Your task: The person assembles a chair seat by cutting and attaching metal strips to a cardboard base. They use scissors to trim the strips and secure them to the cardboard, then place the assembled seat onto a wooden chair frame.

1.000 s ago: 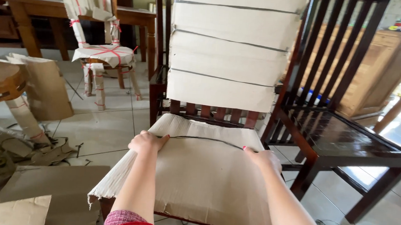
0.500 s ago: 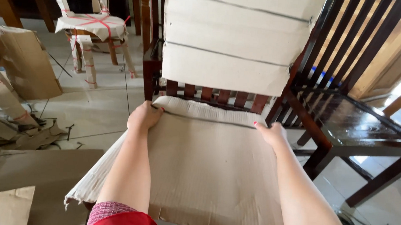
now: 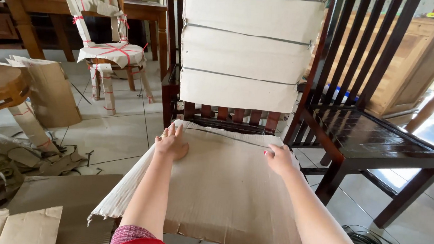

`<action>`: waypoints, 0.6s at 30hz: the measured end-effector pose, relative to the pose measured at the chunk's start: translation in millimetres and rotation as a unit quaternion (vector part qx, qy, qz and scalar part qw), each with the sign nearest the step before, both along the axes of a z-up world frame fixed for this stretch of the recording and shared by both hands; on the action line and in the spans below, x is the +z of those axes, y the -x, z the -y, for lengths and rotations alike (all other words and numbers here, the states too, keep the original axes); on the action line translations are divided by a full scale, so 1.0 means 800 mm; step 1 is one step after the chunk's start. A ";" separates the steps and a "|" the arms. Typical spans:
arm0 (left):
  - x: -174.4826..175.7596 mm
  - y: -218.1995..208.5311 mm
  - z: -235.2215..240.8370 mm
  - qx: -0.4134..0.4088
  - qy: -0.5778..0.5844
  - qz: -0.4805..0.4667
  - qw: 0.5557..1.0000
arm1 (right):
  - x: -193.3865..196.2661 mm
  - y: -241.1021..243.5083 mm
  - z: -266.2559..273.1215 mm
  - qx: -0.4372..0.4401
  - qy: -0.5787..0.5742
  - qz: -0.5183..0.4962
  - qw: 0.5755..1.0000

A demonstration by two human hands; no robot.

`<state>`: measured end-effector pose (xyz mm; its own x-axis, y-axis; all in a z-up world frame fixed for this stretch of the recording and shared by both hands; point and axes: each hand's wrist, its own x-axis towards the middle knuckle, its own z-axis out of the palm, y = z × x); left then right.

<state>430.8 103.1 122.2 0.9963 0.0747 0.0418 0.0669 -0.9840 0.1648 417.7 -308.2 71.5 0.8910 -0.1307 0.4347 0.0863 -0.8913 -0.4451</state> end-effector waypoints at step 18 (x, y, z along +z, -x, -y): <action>-0.003 -0.078 0.003 0.037 0.076 0.044 0.995 | 0.102 0.013 -0.035 -0.198 0.113 -0.195 0.954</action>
<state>493.0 100.8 120.1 0.9808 0.1608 0.1106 0.1181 -0.9403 0.3192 407.6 -279.9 153.1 0.8910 -0.4328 0.1369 -0.4100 -0.8968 -0.1665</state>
